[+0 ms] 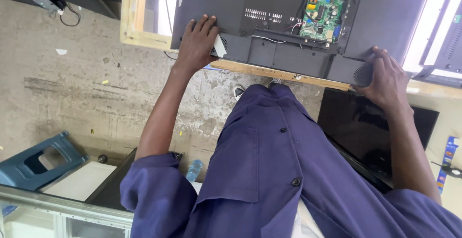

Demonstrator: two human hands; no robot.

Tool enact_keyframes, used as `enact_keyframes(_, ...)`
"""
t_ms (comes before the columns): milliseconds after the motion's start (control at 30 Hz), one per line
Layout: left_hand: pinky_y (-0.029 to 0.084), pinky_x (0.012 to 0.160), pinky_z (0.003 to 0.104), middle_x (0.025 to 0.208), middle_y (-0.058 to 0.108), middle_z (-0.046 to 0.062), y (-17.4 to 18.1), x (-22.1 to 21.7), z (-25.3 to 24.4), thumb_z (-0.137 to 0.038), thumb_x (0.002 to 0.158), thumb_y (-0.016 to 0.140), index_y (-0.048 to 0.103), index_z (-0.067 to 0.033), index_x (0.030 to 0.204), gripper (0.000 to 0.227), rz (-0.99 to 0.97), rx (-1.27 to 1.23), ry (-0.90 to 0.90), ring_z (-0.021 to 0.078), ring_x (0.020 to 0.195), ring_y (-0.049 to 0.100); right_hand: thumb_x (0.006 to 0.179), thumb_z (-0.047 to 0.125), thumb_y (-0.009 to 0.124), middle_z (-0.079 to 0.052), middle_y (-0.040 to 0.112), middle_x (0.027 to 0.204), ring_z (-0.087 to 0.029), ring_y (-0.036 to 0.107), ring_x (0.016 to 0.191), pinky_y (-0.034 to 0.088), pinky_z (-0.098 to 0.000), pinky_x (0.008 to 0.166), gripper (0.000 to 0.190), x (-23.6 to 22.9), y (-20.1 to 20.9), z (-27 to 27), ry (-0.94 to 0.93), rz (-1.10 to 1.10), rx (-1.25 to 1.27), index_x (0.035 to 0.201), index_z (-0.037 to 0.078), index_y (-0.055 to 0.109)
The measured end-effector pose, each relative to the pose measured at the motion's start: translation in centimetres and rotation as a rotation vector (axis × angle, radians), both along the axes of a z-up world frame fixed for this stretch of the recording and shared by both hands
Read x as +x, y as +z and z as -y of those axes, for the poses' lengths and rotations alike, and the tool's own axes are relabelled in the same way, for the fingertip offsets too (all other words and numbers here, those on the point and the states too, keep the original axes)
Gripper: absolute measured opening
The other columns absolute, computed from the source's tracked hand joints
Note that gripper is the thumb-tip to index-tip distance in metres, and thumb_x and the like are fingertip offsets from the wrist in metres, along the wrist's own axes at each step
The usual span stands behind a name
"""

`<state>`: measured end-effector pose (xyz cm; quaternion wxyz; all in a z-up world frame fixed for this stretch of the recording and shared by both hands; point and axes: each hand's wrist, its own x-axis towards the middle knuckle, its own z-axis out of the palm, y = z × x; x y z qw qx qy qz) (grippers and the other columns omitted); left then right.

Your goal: Unscrewing and removing the back cover of a television to access internal components.

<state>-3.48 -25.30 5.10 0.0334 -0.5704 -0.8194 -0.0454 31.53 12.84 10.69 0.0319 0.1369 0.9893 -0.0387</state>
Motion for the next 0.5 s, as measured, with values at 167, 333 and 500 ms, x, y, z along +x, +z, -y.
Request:
enact_keyframes(167,0.043,0.099,0.052,0.135,0.057,0.015,-0.4,0.6,0.4,-0.024,0.062,0.086,0.060,-0.0052,0.116,0.063,-0.132,-0.029,0.001,0.0343,0.123,0.054,0.061,0.043,0.083,-0.019,0.050,0.150,-0.041,0.048,0.136,0.054,-0.0585,0.077,0.080,0.2,-0.4,-0.8,-0.006,0.078,-0.021,0.120,-0.003,0.053)
enact_keyframes(333,0.042,0.102,0.051,0.110,0.065,0.010,0.0,2.2,1.1,-0.010,0.070,0.078,0.061,-0.0083,0.114,0.048,-0.219,0.038,0.039,0.0269,0.103,0.061,0.055,0.032,0.087,-0.023,0.049,0.152,-0.041,0.045,0.140,0.056,-0.0590,0.080,0.076,0.3,-1.0,-1.2,0.016,0.077,-0.012,0.114,-0.006,0.056)
enact_keyframes(500,0.043,0.096,0.046,0.118,0.063,0.009,0.6,2.1,1.0,-0.015,0.061,0.086,0.059,-0.0078,0.121,0.065,-0.138,-0.001,0.028,0.0267,0.106,0.059,0.058,0.027,0.087,-0.025,0.045,0.155,-0.041,0.042,0.143,0.058,-0.0580,0.073,0.070,-0.2,0.5,-1.6,0.050,0.142,-0.042,0.112,-0.007,0.058)
